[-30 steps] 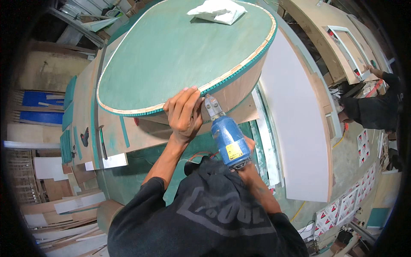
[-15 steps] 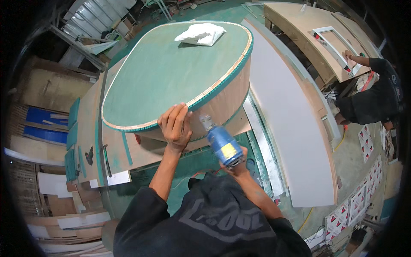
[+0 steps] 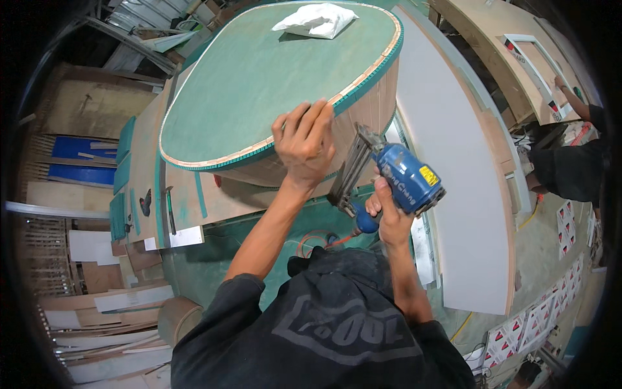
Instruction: The person applies a flexible green trim to the edge of a wooden furniture component, wipes the trim with a cloth, and then uses a pneumatic nailer to secure it.
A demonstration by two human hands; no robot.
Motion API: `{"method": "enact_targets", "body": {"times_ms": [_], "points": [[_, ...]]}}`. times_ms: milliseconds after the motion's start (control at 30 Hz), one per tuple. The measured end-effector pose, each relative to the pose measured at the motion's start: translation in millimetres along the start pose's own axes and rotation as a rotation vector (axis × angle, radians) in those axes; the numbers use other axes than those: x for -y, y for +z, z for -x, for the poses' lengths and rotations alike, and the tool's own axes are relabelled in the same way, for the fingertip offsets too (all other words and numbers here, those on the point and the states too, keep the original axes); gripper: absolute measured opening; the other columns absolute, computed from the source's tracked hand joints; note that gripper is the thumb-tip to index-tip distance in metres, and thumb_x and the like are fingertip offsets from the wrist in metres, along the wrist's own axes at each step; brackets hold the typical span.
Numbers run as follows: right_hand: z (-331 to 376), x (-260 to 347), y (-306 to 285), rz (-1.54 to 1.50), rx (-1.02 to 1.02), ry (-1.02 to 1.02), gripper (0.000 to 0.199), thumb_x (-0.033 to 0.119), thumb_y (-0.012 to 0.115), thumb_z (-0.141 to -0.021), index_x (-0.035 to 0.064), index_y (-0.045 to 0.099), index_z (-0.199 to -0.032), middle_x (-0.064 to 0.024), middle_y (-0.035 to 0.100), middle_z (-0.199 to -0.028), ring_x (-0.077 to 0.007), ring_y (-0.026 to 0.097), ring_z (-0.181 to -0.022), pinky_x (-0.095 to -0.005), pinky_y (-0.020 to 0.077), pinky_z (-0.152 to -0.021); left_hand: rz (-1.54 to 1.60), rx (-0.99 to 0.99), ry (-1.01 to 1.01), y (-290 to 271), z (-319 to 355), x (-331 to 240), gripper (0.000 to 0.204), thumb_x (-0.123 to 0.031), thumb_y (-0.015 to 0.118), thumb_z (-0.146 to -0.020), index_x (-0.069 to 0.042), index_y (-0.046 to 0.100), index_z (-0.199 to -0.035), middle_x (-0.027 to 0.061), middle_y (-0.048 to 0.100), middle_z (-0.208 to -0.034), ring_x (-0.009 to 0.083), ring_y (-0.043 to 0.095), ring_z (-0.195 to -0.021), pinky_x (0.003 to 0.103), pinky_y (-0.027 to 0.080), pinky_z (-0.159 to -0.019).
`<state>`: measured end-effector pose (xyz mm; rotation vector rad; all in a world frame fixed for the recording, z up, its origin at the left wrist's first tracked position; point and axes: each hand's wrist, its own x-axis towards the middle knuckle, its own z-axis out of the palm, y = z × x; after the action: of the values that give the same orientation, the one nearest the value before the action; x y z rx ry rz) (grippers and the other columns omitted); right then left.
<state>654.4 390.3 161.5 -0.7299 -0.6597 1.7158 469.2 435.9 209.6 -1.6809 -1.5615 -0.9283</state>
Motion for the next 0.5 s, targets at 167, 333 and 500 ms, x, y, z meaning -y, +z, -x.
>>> {"method": "enact_targets", "body": {"times_ms": [167,333,500], "points": [[-19,23,6,-0.054,0.064,0.087,0.032,0.022,0.060,-0.101,-0.0032,0.059,-0.120,0.0039,0.043,-0.063,-0.0065,0.041,-0.054,-0.0265,0.0395,-0.052,-0.013,0.007,-0.006,18,-13,-15,0.025,-0.002,0.074,-0.077,-0.010,0.073,-0.101,0.0017,0.074,-0.108,0.0220,0.067,-0.103,0.036,0.046,-0.089],[-31,19,13,-0.045,0.035,0.045,0.026,0.021,0.064,-0.099,0.0001,0.063,-0.114,0.0044,0.044,-0.062,-0.0063,0.041,-0.053,-0.0261,0.0387,-0.051,-0.058,0.017,0.021,19,-13,-14,0.024,-0.003,0.074,-0.077,-0.010,0.074,-0.100,0.0010,0.074,-0.107,0.0220,0.067,-0.103,0.035,0.047,-0.087],[-37,18,10,-0.054,0.053,0.087,0.026,0.021,0.064,-0.099,-0.0002,0.063,-0.114,0.0041,0.044,-0.062,-0.0063,0.040,-0.053,-0.0259,0.0390,-0.051,-0.090,0.017,0.025,22,-12,-13,0.024,-0.005,0.075,-0.078,-0.010,0.074,-0.101,0.0003,0.074,-0.107,0.0219,0.068,-0.101,0.034,0.047,-0.085]]}}
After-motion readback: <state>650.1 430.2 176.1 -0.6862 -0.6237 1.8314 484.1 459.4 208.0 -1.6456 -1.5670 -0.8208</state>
